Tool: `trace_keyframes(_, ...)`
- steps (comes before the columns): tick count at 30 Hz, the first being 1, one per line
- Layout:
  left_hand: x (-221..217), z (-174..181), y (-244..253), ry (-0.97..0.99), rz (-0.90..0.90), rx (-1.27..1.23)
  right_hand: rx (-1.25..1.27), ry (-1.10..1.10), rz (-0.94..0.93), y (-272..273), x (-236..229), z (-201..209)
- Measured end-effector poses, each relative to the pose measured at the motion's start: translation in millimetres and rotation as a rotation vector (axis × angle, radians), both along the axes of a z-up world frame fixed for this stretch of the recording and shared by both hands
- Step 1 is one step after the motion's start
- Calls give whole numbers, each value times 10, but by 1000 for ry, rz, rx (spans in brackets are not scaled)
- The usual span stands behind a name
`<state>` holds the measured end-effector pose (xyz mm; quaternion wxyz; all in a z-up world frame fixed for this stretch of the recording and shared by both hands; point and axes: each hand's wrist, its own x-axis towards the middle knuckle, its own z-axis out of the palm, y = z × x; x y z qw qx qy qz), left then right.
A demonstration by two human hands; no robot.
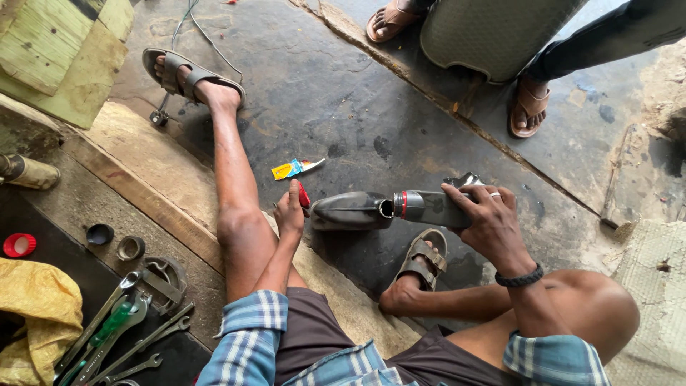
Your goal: Pouring used motor oil from one container into another for disposal or recycling.
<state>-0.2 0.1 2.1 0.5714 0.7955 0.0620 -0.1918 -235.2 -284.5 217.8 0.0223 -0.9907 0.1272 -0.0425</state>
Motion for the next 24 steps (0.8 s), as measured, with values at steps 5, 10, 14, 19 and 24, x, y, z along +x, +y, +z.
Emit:
trace_keyframes(5, -1, 27, -6, 14, 1, -13, -1, -32, 20, 18, 24, 37)
trace_keyframes(10, 0, -2, -3, 9, 6, 0, 4, -16, 21, 16, 16, 15)
trace_keyframes(14, -9, 23, -4, 23, 12, 4, -21, -7, 13, 6, 1, -10)
trace_keyframes(19, -2, 37, -7, 16, -3, 9, -59, -5, 24, -9, 3, -12)
trace_keyframes(24, -5, 25, -5, 22, -1, -6, -90, -1, 21, 10, 0, 39)
